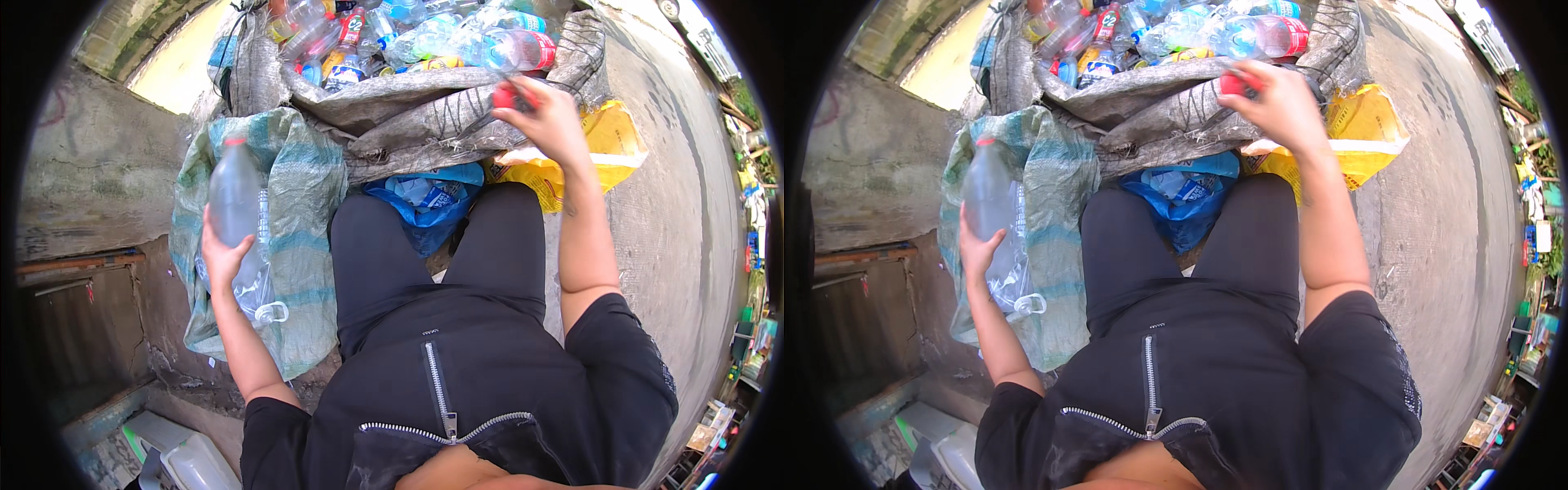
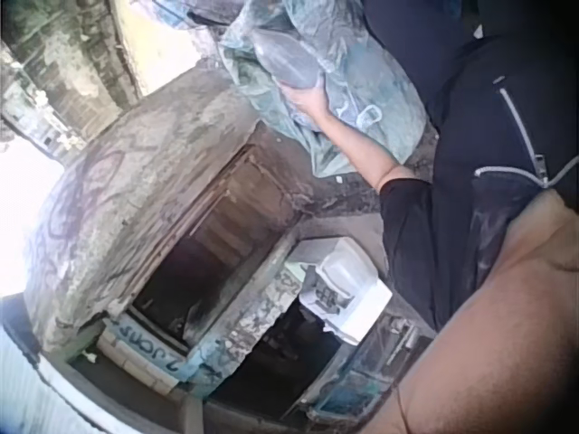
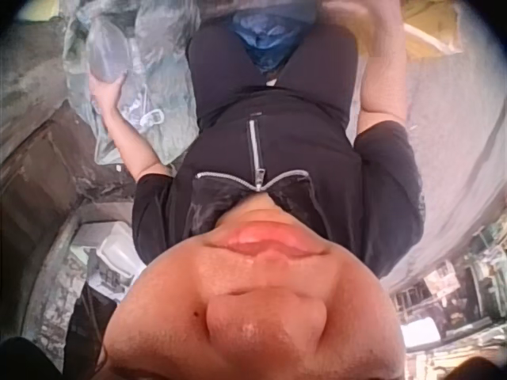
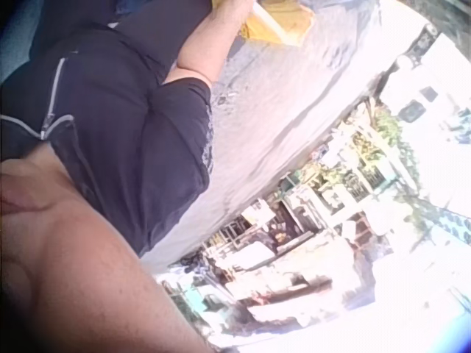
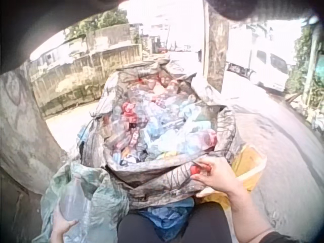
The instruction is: The person uses a knife to peel labels off various plastic bottles and places the cleaned bottles into a green sack. The person handles multiple bottles one at a time, removing labels and stacking them in the sack.
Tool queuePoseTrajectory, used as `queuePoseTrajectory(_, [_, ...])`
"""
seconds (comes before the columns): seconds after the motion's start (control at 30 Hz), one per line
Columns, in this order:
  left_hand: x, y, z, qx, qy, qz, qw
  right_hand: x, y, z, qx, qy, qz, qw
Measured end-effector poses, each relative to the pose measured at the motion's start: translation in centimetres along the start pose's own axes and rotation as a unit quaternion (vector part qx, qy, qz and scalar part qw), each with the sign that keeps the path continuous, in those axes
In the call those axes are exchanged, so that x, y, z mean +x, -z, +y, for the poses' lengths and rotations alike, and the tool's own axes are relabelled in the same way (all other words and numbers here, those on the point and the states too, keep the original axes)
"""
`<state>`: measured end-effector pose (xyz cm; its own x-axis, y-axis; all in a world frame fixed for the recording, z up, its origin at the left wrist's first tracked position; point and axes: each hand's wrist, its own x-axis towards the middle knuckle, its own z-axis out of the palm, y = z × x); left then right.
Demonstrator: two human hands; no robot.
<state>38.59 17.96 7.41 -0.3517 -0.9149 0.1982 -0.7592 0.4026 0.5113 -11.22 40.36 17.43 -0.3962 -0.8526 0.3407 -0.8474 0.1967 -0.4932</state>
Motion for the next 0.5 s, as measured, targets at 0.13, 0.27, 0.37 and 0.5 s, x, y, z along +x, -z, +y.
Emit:
queuePoseTrajectory(0.13, [-3.6,0.6,-12.1,0.153,0.142,0.074,0.975,-4.2,4.8,9.0,-0.075,-0.134,0.045,0.987])
queuePoseTrajectory(0.27, [-4.5,0.8,-11.5,0.211,0.298,-0.016,0.931,-6.1,7.0,11.4,-0.178,-0.218,0.049,0.958])
queuePoseTrajectory(0.37, [-4.4,-0.5,-12.6,0.24,0.256,0.04,0.936,-6.2,7.5,13.1,-0.212,-0.222,0.057,0.95])
queuePoseTrajectory(0.5, [2.5,-4.1,-5.6,0.186,0.068,0.103,0.975,-6.1,7.4,13.4,-0.242,-0.241,0.038,0.939])
